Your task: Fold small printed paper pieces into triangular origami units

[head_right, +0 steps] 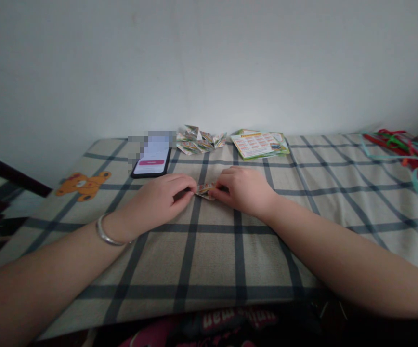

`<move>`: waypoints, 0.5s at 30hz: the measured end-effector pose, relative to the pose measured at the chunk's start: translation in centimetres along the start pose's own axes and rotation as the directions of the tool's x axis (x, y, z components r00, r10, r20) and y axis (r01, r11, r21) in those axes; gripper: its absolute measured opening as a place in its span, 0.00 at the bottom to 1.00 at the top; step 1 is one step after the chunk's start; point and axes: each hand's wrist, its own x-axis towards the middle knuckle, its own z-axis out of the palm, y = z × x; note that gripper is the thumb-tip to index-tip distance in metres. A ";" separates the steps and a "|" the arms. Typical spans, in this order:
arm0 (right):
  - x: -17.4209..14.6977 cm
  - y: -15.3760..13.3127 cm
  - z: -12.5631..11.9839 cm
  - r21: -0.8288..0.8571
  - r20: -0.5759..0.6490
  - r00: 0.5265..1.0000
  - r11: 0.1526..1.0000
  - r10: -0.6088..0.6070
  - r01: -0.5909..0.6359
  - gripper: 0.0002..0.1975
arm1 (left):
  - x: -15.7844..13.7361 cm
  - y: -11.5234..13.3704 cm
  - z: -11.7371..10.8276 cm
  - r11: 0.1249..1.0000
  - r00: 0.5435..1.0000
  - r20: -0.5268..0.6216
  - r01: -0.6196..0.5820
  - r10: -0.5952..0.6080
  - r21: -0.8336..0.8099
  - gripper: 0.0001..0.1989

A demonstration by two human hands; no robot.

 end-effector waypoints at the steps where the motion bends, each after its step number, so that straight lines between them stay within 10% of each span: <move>1: 0.0 0.2 0.2 0.034 -0.008 1.000 0.999 -0.025 0.025 0.12 | 0.0 -0.1 0.0 1.000 1.000 0.002 0.009 -0.009 -0.004 0.07; 15: 0.0 0.1 1.0 0.165 -0.062 0.998 0.986 -0.003 0.013 0.12 | 0.0 -1.2 0.0 0.995 0.997 0.022 0.074 -0.073 -0.069 0.07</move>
